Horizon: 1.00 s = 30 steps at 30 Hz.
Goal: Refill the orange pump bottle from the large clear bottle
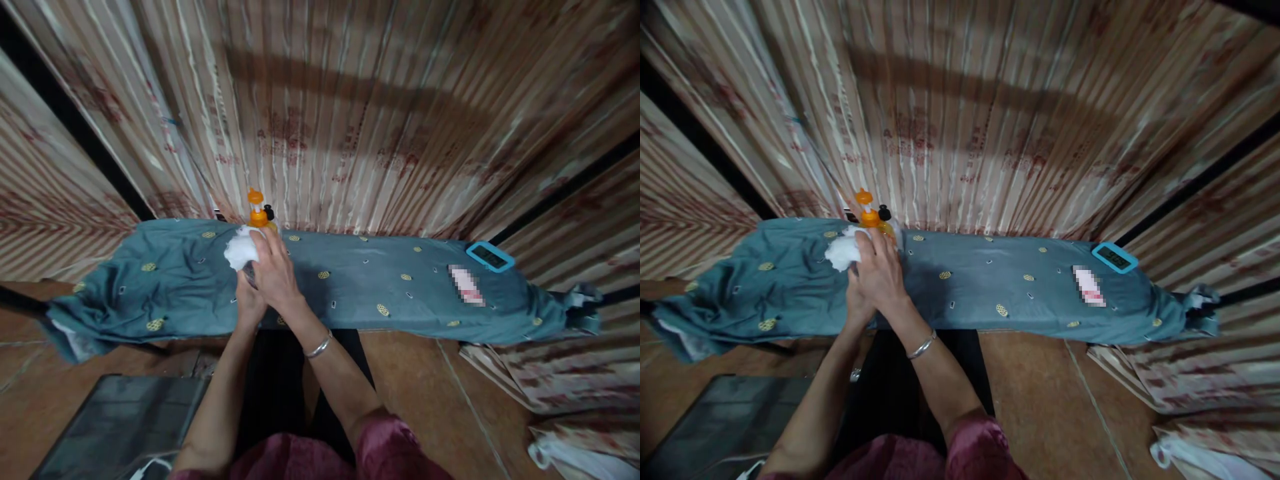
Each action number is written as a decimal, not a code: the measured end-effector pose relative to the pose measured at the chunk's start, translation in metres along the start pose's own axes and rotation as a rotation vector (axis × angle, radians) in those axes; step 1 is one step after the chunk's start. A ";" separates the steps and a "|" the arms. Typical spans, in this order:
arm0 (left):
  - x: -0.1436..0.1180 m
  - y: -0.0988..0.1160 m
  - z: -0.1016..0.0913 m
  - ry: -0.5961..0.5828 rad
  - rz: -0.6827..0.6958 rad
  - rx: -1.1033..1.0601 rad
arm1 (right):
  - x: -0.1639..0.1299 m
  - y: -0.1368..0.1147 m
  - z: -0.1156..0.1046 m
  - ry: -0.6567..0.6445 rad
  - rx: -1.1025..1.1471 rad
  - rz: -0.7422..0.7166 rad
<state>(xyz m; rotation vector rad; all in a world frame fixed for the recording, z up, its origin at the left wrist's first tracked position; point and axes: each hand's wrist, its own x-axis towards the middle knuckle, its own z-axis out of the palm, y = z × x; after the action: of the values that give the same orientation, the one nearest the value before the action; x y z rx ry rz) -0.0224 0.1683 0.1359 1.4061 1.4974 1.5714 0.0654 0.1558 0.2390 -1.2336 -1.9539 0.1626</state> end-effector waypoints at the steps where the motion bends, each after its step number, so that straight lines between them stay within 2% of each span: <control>1: -0.002 0.000 -0.001 0.033 0.001 0.001 | -0.004 0.003 0.002 0.007 0.037 0.002; 4: -0.004 -0.002 -0.004 0.064 0.010 -0.014 | -0.022 0.013 0.011 0.030 0.131 0.006; 8: -0.001 -0.003 -0.006 0.048 -0.010 -0.007 | -0.060 0.036 0.018 0.062 0.200 0.059; 12: 0.000 -0.001 -0.006 0.048 -0.004 0.039 | -0.100 0.068 0.007 0.171 0.214 0.252; 14: -0.001 0.001 -0.006 0.046 0.000 0.037 | -0.114 0.081 0.000 0.217 0.187 0.367; 16: -0.002 0.002 -0.007 0.035 -0.006 0.023 | -0.124 0.090 -0.003 0.232 0.138 0.414; 19: -0.002 0.003 -0.007 0.030 -0.023 0.006 | -0.135 0.092 0.003 0.143 0.069 0.372; 24: -0.002 0.004 -0.006 0.042 -0.035 0.031 | -0.158 0.086 0.030 -0.153 -0.022 0.299; 26: -0.003 0.005 -0.006 0.043 -0.032 0.037 | -0.164 0.084 0.036 -0.188 -0.047 0.302; 30: -0.003 0.006 -0.006 0.044 -0.042 0.035 | -0.167 0.084 0.041 -0.167 -0.027 0.303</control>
<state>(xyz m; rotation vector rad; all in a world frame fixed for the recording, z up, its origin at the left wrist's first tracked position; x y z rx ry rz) -0.0251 0.1622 0.1416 1.3582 1.5772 1.5675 0.1298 0.0767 0.0772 -1.5737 -1.9020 0.4067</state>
